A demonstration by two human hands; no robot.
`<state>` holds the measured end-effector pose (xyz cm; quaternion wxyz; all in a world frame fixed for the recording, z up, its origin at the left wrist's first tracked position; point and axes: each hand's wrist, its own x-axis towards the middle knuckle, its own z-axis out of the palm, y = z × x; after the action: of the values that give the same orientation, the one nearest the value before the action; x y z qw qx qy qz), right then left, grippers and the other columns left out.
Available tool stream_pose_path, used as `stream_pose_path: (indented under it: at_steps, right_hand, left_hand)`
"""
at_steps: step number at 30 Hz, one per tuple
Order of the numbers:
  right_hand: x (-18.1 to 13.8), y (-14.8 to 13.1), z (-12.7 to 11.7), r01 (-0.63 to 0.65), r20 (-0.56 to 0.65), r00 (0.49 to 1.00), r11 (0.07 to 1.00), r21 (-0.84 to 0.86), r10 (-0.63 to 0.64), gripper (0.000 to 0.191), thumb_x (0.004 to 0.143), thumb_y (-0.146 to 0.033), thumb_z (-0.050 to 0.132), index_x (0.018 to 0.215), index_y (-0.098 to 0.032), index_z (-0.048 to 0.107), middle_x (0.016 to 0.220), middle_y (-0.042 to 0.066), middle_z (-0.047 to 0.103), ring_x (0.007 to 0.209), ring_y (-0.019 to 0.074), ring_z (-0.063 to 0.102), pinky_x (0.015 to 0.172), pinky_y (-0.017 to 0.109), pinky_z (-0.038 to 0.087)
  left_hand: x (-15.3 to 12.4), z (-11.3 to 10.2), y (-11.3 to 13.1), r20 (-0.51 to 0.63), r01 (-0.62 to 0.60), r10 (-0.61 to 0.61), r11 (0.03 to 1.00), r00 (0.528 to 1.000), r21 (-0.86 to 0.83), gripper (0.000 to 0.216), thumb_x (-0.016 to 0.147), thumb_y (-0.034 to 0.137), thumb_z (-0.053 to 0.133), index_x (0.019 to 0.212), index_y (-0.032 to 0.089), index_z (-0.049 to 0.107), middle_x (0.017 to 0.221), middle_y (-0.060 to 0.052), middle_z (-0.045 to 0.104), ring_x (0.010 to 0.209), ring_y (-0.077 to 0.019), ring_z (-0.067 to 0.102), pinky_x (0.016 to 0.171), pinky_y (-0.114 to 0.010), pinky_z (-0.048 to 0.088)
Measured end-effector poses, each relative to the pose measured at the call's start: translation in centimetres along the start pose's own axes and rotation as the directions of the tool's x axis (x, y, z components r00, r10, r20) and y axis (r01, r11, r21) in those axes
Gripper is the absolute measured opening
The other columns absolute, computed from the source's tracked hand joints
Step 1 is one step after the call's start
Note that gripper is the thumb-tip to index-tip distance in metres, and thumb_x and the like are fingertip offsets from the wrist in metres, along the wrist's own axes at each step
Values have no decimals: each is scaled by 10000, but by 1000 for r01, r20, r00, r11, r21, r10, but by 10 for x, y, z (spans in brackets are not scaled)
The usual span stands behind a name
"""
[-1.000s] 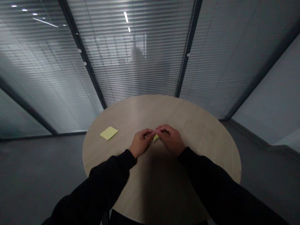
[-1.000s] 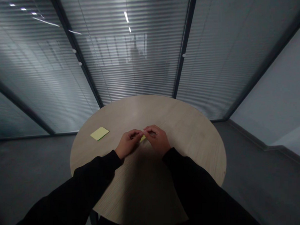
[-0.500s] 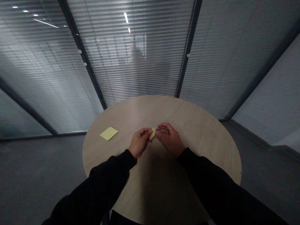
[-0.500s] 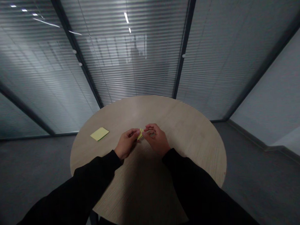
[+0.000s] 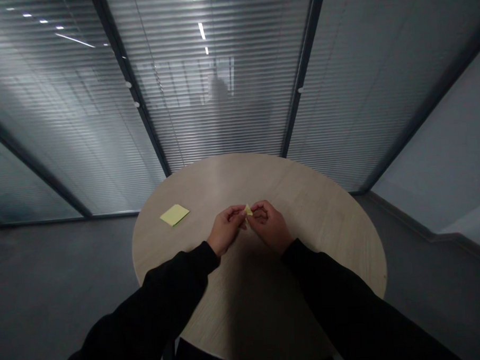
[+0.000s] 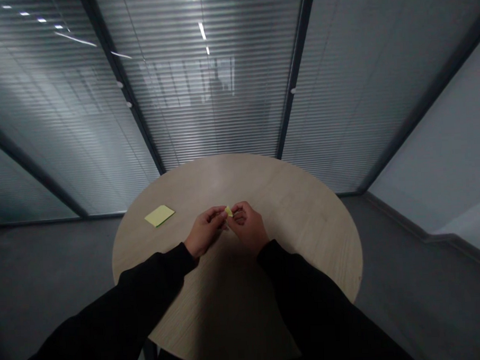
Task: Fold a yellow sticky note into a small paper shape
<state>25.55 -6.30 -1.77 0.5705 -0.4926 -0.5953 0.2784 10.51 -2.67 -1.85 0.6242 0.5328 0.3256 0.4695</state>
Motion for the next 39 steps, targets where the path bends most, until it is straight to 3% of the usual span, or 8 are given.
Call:
stream_pose_path:
  at_steps: [8,13,20,25,39]
  right_hand:
    - [-1,-5,-2,189,12,981,953,-237,-192,96,857,-258,592,917,-202,640,918,69,710,731,179,686,671,309,572]
    - [-1,-3,-2,137,-69,984,951,-277,-162,104,864,-267,599,948,-209,619,844,53,715,689,184,676,652,317,564]
    - [-1,-6,-3,205,-30,974,924,-324,-226,90,886,-267,588,947,-211,623,874,57,712,712,189,673,683,327,557]
    - [-1,-6,-5,218,-31,970,917,-335,-242,113,892,-301,607,951,-206,624,894,64,704,720,192,660,697,336,555]
    - [-1,-10,-7,312,64,947,856,-412,-314,115,879,-243,579,984,-215,616,903,56,676,777,200,650,739,336,530]
  left_hand:
    - [-1,-3,0,58,-47,40,990,998,135,397,791,446,772,1001,126,666,790,-48,695,695,-125,637,714,-275,497]
    - [-2,-1,-2,52,-36,34,998,998,57,336,772,393,796,914,137,631,757,-39,683,698,-127,636,734,-285,497]
    - [-4,2,1,107,-38,38,999,994,-9,422,779,375,799,1107,132,694,901,-71,720,790,-135,658,802,-302,511]
    - [-3,1,1,80,-15,19,999,997,-44,377,781,405,797,1016,117,738,975,-106,743,818,-151,671,857,-334,522]
    - [-4,2,3,-9,-22,22,1000,1000,22,359,760,449,788,909,130,718,886,-81,713,768,-145,647,709,-279,525]
